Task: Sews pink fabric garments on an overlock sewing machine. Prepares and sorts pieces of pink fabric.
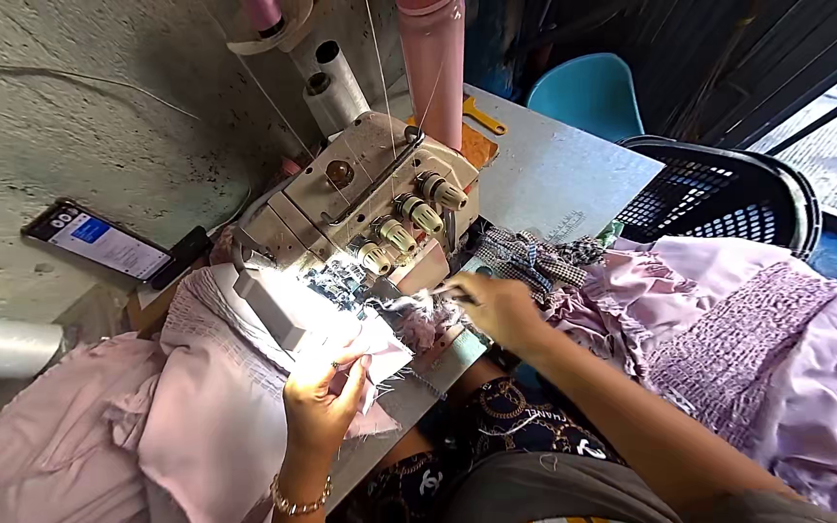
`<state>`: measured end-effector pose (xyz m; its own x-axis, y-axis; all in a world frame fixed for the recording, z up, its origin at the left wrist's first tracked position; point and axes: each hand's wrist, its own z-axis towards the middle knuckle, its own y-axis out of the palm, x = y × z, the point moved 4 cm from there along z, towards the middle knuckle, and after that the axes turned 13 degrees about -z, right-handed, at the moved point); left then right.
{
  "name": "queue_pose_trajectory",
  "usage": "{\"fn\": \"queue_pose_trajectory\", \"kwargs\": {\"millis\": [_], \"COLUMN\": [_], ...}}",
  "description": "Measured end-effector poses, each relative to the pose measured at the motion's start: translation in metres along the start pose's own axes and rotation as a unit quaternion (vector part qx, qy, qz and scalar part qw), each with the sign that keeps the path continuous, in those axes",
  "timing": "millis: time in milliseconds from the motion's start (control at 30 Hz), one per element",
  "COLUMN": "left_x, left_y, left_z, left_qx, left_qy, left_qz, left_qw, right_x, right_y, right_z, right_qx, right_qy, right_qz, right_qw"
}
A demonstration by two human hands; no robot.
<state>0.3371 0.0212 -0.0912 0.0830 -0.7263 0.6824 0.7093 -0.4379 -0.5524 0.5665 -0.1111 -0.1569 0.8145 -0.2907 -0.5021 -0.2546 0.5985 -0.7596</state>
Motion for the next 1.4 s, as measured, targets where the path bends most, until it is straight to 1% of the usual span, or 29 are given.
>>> {"fn": "queue_pose_trajectory", "kwargs": {"millis": [67,100,133,167,233,267,300,333,367,400,433,467,500,567,633,700,733,800,867,933,1033,1100,1400], "left_x": [-0.001,-0.002,-0.002,-0.001,0.0,0.001,0.002,0.002,0.003,0.005,0.006,0.009,0.013,0.023,0.037,0.046,0.046,0.041,0.034,0.029,0.024,0.022,0.015], "left_y": [0.001,0.001,0.001,0.001,0.0,0.0,0.0,0.0,0.0,0.0,-0.001,-0.001,0.0,0.004,0.014,0.025,0.028,0.027,0.02,0.016,0.012,0.01,0.003], "left_z": [-0.001,-0.002,-0.002,-0.001,-0.001,-0.001,0.0,0.001,0.002,0.003,0.004,0.004,0.004,0.002,-0.002,-0.009,-0.012,-0.017,-0.018,-0.018,-0.013,-0.01,0.007], "left_qx": [0.004,0.005,0.005,0.005,0.0,-0.002,-0.004,-0.004,-0.003,-0.003,-0.007,-0.015,-0.024,-0.043,-0.059,-0.052,-0.032,0.001,0.017,0.017,0.01,0.007,-0.001], "left_qy": [0.002,0.001,0.002,0.001,-0.001,-0.005,-0.009,-0.013,-0.017,-0.02,-0.021,-0.022,-0.019,-0.009,-0.001,0.013,0.026,0.05,0.061,0.059,0.053,0.05,0.023], "left_qz": [-0.004,-0.004,-0.003,-0.002,-0.003,-0.005,-0.008,-0.01,-0.01,-0.008,-0.001,0.015,0.042,0.127,0.227,0.29,0.301,0.276,0.237,0.221,0.227,0.234,0.271], "left_qw": [1.0,1.0,1.0,1.0,1.0,1.0,1.0,1.0,1.0,1.0,1.0,1.0,0.999,0.991,0.972,0.956,0.953,0.96,0.969,0.973,0.972,0.971,0.962], "right_x": [0.042,0.059,0.069,0.069,0.042,0.021,-0.002,-0.022,-0.039,-0.051,-0.06,-0.066,-0.07,-0.071,-0.073,-0.076,-0.077,-0.075,-0.074,-0.074,-0.075,-0.077,-0.079], "right_y": [-0.022,-0.031,-0.038,-0.042,-0.034,-0.023,-0.011,0.001,0.01,0.018,0.022,0.025,0.026,0.025,0.023,0.02,0.019,0.018,0.02,0.025,0.033,0.035,0.04], "right_z": [-0.002,-0.003,-0.006,-0.008,-0.015,-0.019,-0.022,-0.022,-0.022,-0.02,-0.018,-0.016,-0.014,-0.009,-0.005,-0.005,-0.006,-0.004,0.0,0.002,0.006,0.008,0.012], "right_qx": [0.0,0.0,0.007,0.005,-0.029,-0.062,-0.11,-0.168,-0.223,-0.26,-0.276,-0.275,-0.265,-0.238,-0.204,-0.169,-0.156,-0.161,-0.175,-0.187,-0.183,-0.176,-0.148], "right_qy": [0.085,0.129,0.161,0.178,0.158,0.141,0.134,0.134,0.14,0.146,0.149,0.146,0.14,0.12,0.097,0.071,0.063,0.063,0.071,0.096,0.139,0.154,0.181], "right_qz": [-0.072,-0.09,-0.091,-0.067,0.034,0.105,0.192,0.283,0.361,0.418,0.448,0.455,0.444,0.383,0.323,0.3,0.3,0.307,0.314,0.346,0.398,0.416,0.423], "right_qw": [0.994,0.987,0.983,0.982,0.986,0.982,0.966,0.935,0.895,0.858,0.837,0.834,0.844,0.884,0.919,0.936,0.939,0.936,0.931,0.915,0.888,0.879,0.875]}}
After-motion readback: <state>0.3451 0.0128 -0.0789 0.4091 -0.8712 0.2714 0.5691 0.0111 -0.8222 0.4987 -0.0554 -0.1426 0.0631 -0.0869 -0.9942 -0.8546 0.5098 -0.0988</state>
